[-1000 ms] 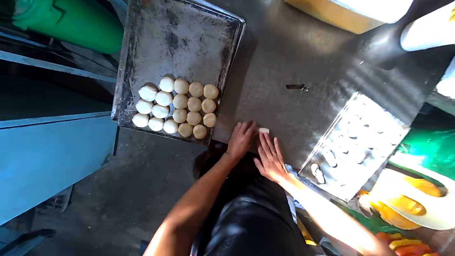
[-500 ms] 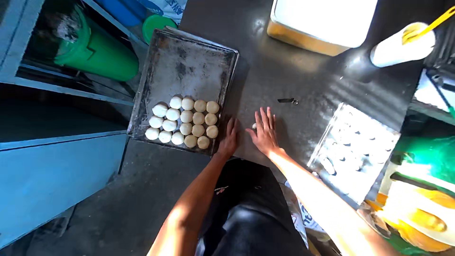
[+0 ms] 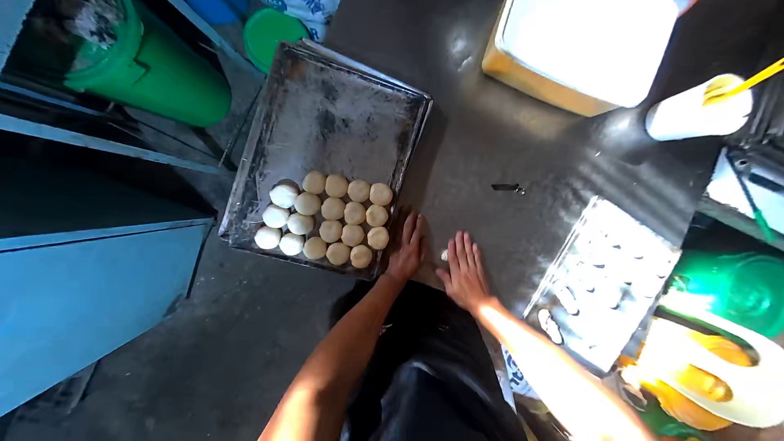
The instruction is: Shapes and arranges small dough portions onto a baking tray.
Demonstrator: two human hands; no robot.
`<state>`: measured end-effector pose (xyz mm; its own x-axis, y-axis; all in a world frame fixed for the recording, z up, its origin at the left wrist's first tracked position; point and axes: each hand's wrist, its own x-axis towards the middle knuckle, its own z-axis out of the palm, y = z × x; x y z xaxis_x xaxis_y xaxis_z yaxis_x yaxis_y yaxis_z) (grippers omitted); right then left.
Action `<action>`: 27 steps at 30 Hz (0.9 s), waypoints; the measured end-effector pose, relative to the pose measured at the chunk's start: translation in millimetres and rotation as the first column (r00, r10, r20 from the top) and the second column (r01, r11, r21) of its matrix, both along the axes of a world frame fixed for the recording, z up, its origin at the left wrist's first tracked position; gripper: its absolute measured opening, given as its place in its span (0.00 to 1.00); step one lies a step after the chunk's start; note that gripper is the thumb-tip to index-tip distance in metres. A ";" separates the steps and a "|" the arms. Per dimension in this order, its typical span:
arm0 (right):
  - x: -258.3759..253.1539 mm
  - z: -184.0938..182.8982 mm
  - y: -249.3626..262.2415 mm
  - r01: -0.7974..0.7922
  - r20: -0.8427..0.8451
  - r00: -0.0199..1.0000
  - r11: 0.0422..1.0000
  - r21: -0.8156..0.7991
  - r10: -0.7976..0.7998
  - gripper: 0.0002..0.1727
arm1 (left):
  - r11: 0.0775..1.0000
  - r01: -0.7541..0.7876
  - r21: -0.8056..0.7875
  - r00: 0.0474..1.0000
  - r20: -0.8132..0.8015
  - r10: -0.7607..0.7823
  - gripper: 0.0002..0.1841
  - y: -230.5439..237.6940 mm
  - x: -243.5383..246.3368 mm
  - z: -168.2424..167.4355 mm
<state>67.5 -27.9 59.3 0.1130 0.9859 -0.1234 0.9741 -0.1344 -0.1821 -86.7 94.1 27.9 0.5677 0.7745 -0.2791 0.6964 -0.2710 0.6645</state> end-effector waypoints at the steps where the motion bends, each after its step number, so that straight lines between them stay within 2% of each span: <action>1: 14.7 -7.5 36.3 0.009 0.041 0.999 0.999 0.037 -0.011 0.45 | 1.000 0.001 0.026 1.000 -0.002 -0.001 0.33 0.8 1.2 -0.1; 4: 59.3 -23.4 146.4 0.066 0.105 0.991 0.991 0.116 -0.078 0.46 | 0.994 -0.009 0.109 1.000 0.022 0.006 0.35 2.2 2.3 -4.3; 6: 71.7 -27.8 178.6 0.107 0.092 0.988 0.979 0.171 -0.124 0.45 | 0.989 -0.001 0.148 0.999 0.043 -0.005 0.35 -1.4 -1.7 -6.9; 7: 70.0 -25.7 174.5 0.111 0.082 0.989 0.980 0.168 -0.127 0.44 | 0.986 0.002 0.167 0.999 0.050 -0.011 0.35 -1.7 -2.5 -7.6; 9: 47.9 -13.0 130.9 0.083 0.068 0.994 0.992 0.093 -0.090 0.43 | 0.988 0.004 0.157 0.999 0.051 -0.012 0.34 0.9 -1.8 -5.0; 13: -16.4 -1.4 -22.1 -0.002 -0.013 1.000 1.000 -0.024 0.002 0.47 | 1.000 0.006 0.004 1.000 -0.001 -0.006 0.34 3.4 0.1 -3.0; 15: -20.2 4.3 -40.1 -0.030 -0.035 0.999 0.998 -0.060 0.028 0.46 | 0.999 0.013 -0.039 1.000 -0.026 -0.014 0.35 3.0 0.4 -2.6; 17: -4.5 -0.8 -0.6 -0.007 -0.016 1.000 1.000 -0.022 0.006 0.40 | 0.999 0.022 -0.025 0.999 -0.039 -0.023 0.36 1.4 0.0 -3.8; 19: 19.8 -16.0 65.8 0.040 0.024 0.999 0.999 0.035 -0.041 0.35 | 0.999 0.017 0.047 0.999 -0.037 -0.015 0.35 2.1 0.9 -3.9; 22: 52.8 -24.6 150.0 0.094 0.031 0.995 0.993 0.074 -0.097 0.38 | 0.994 0.008 0.110 1.000 -0.025 -0.006 0.35 -3.8 -1.1 -5.9; 25: 97.0 8.1 185.6 0.199 -0.260 0.956 0.955 0.221 -0.139 0.34 | 0.997 0.019 0.079 1.000 -0.006 -0.019 0.34 4.6 -1.0 0.5; 27: 133.7 34.1 168.9 0.235 -0.296 0.943 0.934 0.269 -0.152 0.24 | 0.999 0.019 0.045 1.000 -0.013 -0.019 0.33 3.9 -3.0 11.6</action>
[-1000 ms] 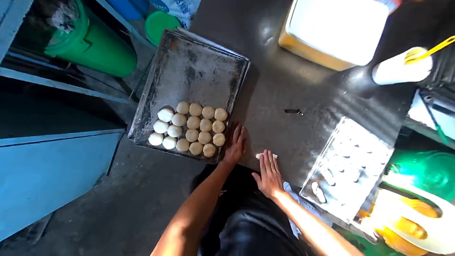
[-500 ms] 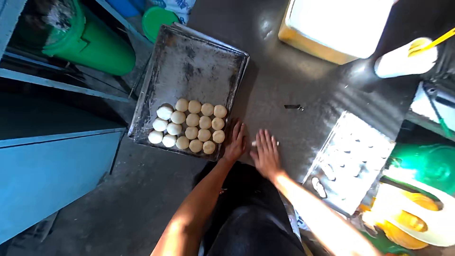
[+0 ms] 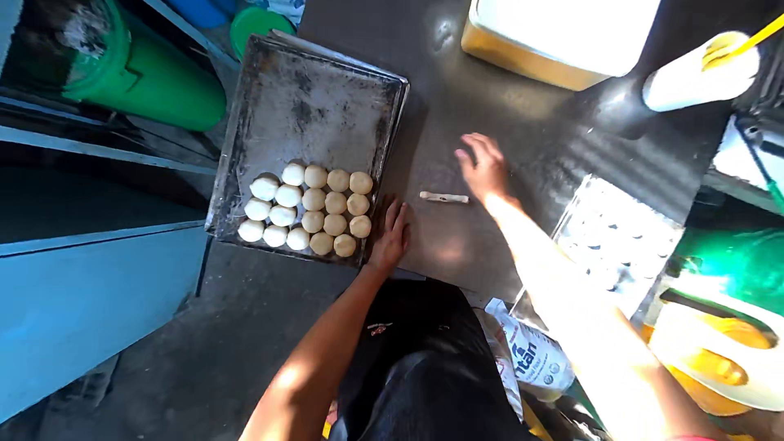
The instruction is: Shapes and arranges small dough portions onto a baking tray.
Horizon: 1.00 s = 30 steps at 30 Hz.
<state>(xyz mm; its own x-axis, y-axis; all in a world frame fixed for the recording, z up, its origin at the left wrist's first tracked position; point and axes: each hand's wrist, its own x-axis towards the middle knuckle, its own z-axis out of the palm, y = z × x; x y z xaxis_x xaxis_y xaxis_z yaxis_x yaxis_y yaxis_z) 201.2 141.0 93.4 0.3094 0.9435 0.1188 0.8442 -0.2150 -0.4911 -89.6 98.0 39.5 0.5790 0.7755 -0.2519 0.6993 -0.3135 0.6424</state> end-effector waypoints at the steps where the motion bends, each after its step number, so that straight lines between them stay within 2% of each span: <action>1: 19.9 7.2 -15.5 -0.010 0.034 0.999 1.000 -0.026 0.011 0.19 | 1.000 0.001 0.007 1.000 -0.029 -0.001 0.32 1.3 2.0 9.5; 4: 74.7 0.0 -52.7 -0.088 0.176 0.977 0.980 -0.179 0.120 0.12 | 0.982 0.040 0.184 0.999 -0.001 -0.041 0.30 9.3 29.8 29.4; 6: 89.9 -14.6 -66.0 -0.146 0.222 0.958 0.974 -0.170 0.183 0.11 | 0.948 0.124 0.294 0.990 0.022 -0.136 0.29 12.7 63.5 32.3; 9: 91.9 -26.4 -68.5 -0.211 0.316 0.919 0.972 -0.104 0.233 0.13 | 0.921 0.253 0.295 0.967 -0.040 -0.253 0.32 12.0 112.8 30.3; 11: 87.5 -24.4 -69.6 -0.150 0.328 0.928 0.984 -0.099 0.175 0.14 | 0.896 0.328 0.298 0.945 -0.104 -0.311 0.34 6.9 127.3 23.8; 12: 84.0 -20.9 -71.0 -0.074 0.274 0.957 0.992 -0.099 0.099 0.14 | 0.880 0.359 0.309 0.933 -0.136 -0.333 0.35 1.3 128.0 19.0; 13: 78.9 -14.9 -72.8 0.022 0.148 0.989 0.995 -0.100 -0.007 0.15 | 0.862 0.384 0.331 0.923 -0.152 -0.353 0.35 -5.9 124.7 13.9; 14: 73.0 -6.0 -75.4 0.122 -0.059 0.990 0.985 -0.119 -0.129 0.16 | 0.846 0.402 0.351 0.916 -0.151 -0.372 0.34 -13.5 118.3 10.2; 15: 66.5 5.7 -79.4 0.204 -0.289 0.925 0.964 -0.170 -0.247 0.16 | 0.836 0.416 0.357 0.909 -0.135 -0.395 0.34 -20.6 110.0 8.1; 17: 46.4 35.7 -96.0 0.221 -0.691 0.646 0.946 -0.237 -0.324 0.13 | 0.835 0.420 0.356 0.902 -0.066 -0.426 0.32 -32.2 90.9 7.9; 19: 21.4 57.4 -106.4 0.168 -0.842 0.420 0.940 -0.295 -0.339 0.11 | 0.885 0.315 0.342 0.934 0.056 -0.354 0.30 -33.7 73.2 13.7; 20: 8.8 62.9 -106.5 0.139 -0.879 0.351 0.946 -0.292 -0.322 0.10 | 0.924 0.221 0.311 0.956 0.117 -0.267 0.29 -28.5 66.4 18.8; 21: -2.8 65.0 -105.7 0.101 -0.889 0.336 0.951 -0.292 -0.309 0.11 | 0.959 0.116 0.258 0.974 0.161 -0.162 0.28 -21.1 60.8 24.8; 22: -13.4 63.9 -105.7 0.060 -0.881 0.373 0.955 -0.290 -0.291 0.11 | 0.982 0.019 0.188 0.982 0.181 -0.054 0.29 -12.7 56.1 30.1; 23: -23.4 60.2 -105.1 0.029 -0.840 0.475 0.959 -0.281 -0.261 0.10 | 0.992 -0.056 0.112 0.982 0.188 0.034 0.29 -3.1 52.5 33.6; 25: -37.0 44.0 -105.6 -0.049 -0.586 0.808 0.984 -0.173 -0.063 0.10 | 0.994 -0.106 0.020 0.978 0.184 0.100 0.27 16.1 48.5 33.3; 26: -39.4 33.8 -107.0 -0.116 -0.420 0.905 0.988 -0.098 0.064 0.11 | 0.996 -0.091 0.010 0.979 0.182 0.087 0.24 24.1 47.7 30.2; 28: -39.7 16.5 -108.4 -0.236 -0.234 0.947 0.971 -0.039 0.220 0.15 | 0.999 -0.025 0.029 0.985 0.169 0.020 0.17 33.9 46.9 22.5; 30: -39.3 8.8 -107.0 -0.314 -0.173 0.938 0.948 -0.052 0.301 0.19 | 0.999 0.017 0.045 0.987 0.162 -0.025 0.11 39.2 46.6 18.3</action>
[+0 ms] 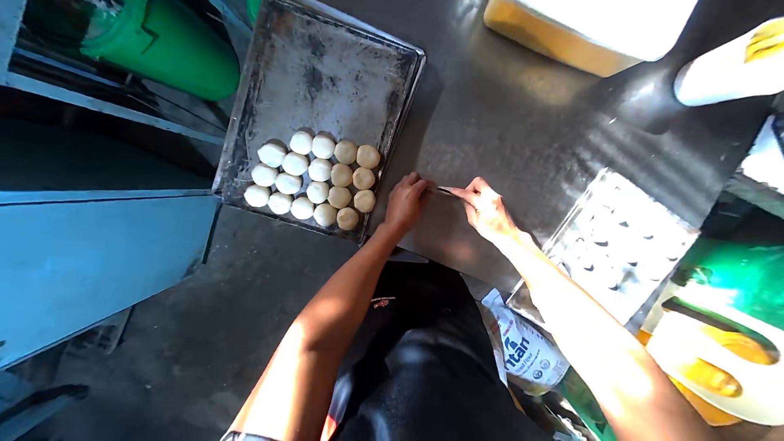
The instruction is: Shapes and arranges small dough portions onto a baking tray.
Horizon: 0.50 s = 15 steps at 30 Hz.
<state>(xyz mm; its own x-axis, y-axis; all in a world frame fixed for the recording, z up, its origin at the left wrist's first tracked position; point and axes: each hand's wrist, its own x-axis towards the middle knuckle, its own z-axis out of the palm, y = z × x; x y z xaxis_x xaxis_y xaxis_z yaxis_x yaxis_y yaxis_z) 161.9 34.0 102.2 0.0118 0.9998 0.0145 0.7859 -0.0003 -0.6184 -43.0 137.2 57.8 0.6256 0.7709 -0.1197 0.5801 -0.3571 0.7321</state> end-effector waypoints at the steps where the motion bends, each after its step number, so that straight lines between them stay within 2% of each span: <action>1: 0.0 -1.7 1.3 -0.030 0.022 0.999 1.000 -0.006 0.030 0.20 | 1.000 0.005 0.005 1.000 0.006 -0.005 0.10 1.3 -0.3 -1.7; 10: -15.5 -17.1 19.4 -0.145 0.194 0.970 0.989 -0.012 0.145 0.22 | 1.000 0.015 -0.025 1.000 -0.017 -0.016 0.09 8.6 0.4 -5.9; 15: -4.7 -8.9 23.9 -0.155 0.196 0.966 0.984 -0.082 0.169 0.23 | 0.999 0.034 -0.041 0.998 -0.045 -0.036 0.08 11.7 3.3 1.3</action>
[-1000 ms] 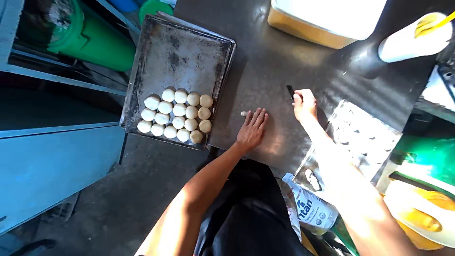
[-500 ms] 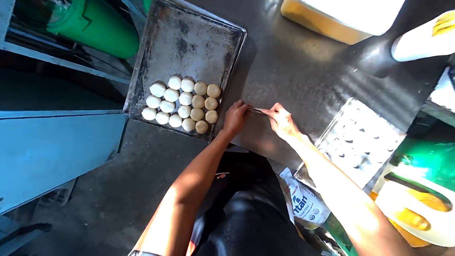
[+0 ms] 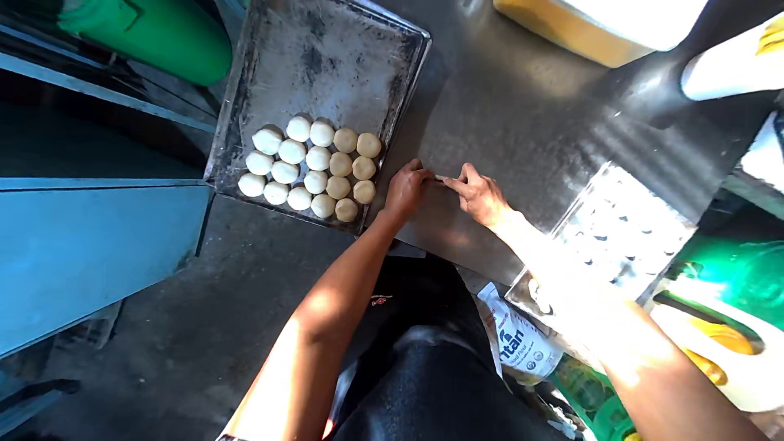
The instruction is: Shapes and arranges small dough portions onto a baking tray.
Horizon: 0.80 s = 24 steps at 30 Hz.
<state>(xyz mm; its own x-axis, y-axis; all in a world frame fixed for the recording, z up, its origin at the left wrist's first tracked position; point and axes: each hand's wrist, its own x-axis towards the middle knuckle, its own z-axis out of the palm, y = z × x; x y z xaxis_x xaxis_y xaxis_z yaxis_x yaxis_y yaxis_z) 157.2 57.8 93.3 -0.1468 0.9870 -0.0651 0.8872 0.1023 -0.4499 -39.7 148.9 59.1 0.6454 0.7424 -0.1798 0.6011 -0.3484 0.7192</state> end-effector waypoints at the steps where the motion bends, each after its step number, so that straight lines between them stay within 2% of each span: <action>1: 4.8 4.5 -2.0 0.015 -0.001 1.000 0.999 -0.043 -0.015 0.23 | 1.000 -0.001 -0.008 1.000 0.003 0.001 0.08 0.0 0.4 2.3; 6: 31.0 9.8 -24.3 0.047 0.078 0.996 0.995 -0.091 -0.040 0.24 | 1.000 -0.026 -0.011 0.999 0.041 0.026 0.08 -2.1 -0.4 0.3; 16: 64.5 0.7 -64.7 0.090 0.077 0.993 0.995 0.044 -0.094 0.22 | 0.999 -0.033 -0.024 0.999 0.019 0.034 0.07 -1.3 2.9 5.8; 18: 59.0 6.3 -64.6 0.180 -0.008 0.984 0.979 0.096 -0.180 0.21 | 0.996 -0.068 -0.053 0.997 -0.035 0.067 0.12 -0.9 8.9 11.3; 20: 48.9 8.7 -56.9 0.394 -0.149 0.915 0.910 0.126 -0.375 0.17 | 0.995 -0.087 -0.049 0.992 -0.094 0.082 0.21 -5.7 18.8 15.2; 22: 44.1 -2.4 -48.4 0.591 -0.216 0.803 0.791 0.158 -0.556 0.14 | 0.994 -0.105 -0.029 0.983 -0.154 0.100 0.18 -11.0 32.7 16.9; 24: 34.8 -7.3 -55.6 0.660 -0.155 0.751 0.732 0.165 -0.642 0.16 | 0.994 -0.098 -0.039 0.975 -0.207 0.087 0.13 -20.0 42.0 23.4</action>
<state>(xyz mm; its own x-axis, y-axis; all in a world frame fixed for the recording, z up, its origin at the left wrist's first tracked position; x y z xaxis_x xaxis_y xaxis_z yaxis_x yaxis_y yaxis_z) 192.0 2.3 86.0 0.5411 0.8320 0.1225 0.7304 -0.3928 -0.5587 2.3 129.0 82.5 0.5202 0.7842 -0.3384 0.7651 -0.2518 0.5926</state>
